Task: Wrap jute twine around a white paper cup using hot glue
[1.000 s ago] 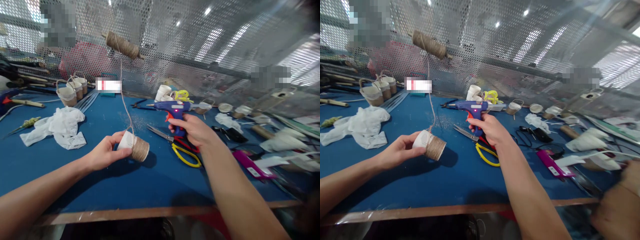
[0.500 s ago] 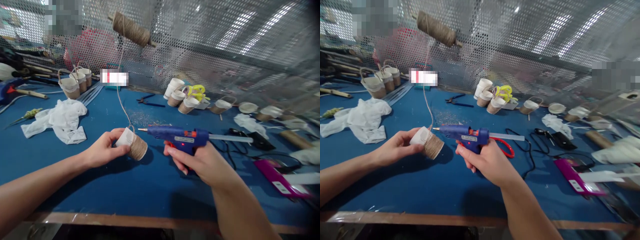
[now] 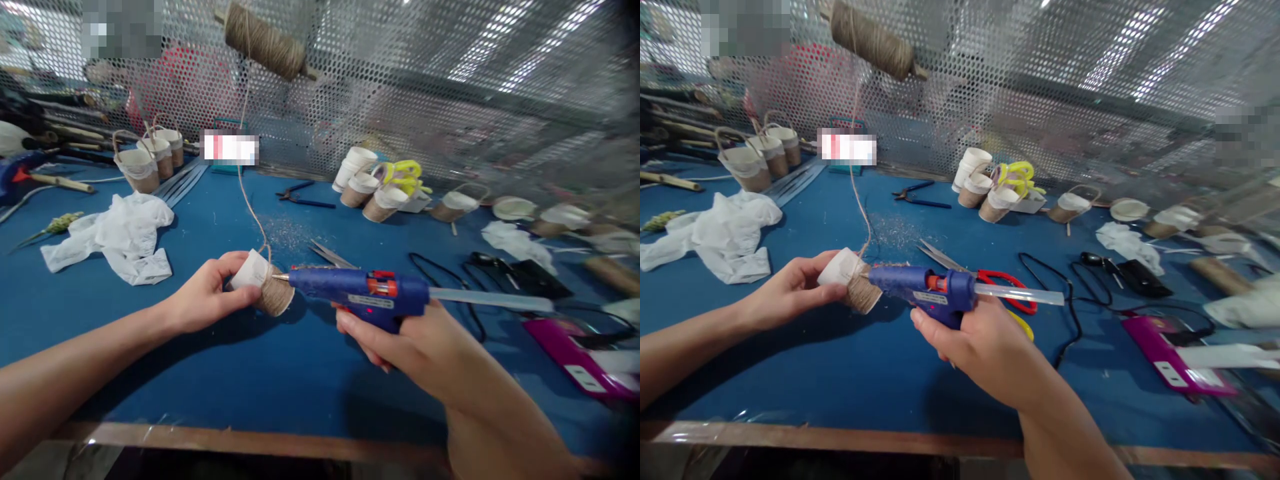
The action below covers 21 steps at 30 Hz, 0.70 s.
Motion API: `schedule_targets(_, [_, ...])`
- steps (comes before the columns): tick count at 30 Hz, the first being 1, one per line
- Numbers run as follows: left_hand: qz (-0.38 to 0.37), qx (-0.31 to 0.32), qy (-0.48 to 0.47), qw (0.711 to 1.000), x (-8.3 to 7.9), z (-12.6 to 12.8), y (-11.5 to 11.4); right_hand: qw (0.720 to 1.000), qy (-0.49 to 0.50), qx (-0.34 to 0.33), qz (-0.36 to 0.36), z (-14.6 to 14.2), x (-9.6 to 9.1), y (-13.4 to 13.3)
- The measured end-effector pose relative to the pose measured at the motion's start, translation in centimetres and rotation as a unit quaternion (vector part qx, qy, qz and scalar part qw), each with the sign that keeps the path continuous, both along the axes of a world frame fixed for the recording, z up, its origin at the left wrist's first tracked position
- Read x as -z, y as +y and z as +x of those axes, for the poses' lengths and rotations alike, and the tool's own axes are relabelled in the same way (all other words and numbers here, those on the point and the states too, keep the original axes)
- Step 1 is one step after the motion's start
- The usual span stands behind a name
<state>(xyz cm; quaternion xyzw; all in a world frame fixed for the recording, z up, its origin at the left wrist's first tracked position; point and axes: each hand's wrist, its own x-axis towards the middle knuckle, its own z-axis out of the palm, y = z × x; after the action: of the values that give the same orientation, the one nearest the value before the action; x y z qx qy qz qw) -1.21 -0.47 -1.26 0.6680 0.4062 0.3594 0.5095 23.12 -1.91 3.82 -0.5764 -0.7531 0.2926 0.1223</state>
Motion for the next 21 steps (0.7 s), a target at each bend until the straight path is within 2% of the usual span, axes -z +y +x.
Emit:
schedule_targets(5, [0.020, -0.009, 0.020, 1.000, 0.06, -0.03, -0.02, 0.994, -0.031, -0.063, 0.086, -0.10, 0.32, -0.08])
schedule_targets(12, [0.090, -0.006, 0.051, 0.995, -0.13, 0.02, 0.03, 0.972, -0.014, -0.121, 0.200, -0.15, 0.47, -0.48])
schedule_targets(21, [0.106, 0.005, 0.068, 0.992, -0.17, -0.03, 0.01, 0.968, -0.082, -0.117, 0.208, 0.27, 0.83, -0.31])
